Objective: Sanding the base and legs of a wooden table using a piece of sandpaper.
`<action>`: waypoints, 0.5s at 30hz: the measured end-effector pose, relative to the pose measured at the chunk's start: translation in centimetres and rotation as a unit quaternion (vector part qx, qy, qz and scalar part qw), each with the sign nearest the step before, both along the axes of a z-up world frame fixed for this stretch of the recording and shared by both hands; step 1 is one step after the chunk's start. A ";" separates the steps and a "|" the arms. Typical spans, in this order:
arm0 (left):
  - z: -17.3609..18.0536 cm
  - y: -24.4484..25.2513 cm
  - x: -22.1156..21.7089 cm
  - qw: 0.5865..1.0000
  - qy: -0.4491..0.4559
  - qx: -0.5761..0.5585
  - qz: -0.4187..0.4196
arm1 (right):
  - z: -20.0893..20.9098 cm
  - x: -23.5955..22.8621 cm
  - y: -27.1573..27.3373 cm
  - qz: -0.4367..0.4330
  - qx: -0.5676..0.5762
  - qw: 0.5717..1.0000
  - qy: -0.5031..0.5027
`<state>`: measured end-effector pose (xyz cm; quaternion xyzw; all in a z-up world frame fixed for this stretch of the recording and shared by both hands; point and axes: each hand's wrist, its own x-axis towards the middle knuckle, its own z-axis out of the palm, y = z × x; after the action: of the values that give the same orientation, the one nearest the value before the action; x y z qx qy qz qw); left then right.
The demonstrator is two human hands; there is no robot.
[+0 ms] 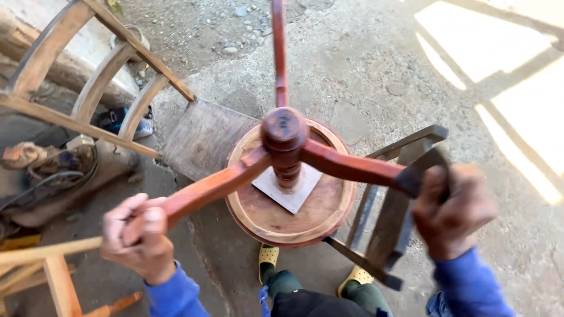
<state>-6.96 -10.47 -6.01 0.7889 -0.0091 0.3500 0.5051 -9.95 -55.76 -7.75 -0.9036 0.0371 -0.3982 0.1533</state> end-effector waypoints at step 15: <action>-0.9 -3.4 -2.4 0.943 -0.051 -0.317 0.091 | 3.1 -2.1 -1.7 0.322 0.041 0.945 -0.034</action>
<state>-9.33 -13.83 -6.86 0.5665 0.1477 0.4192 0.6939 -12.10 -57.48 -4.65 -0.8462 -0.2443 -0.3567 0.3116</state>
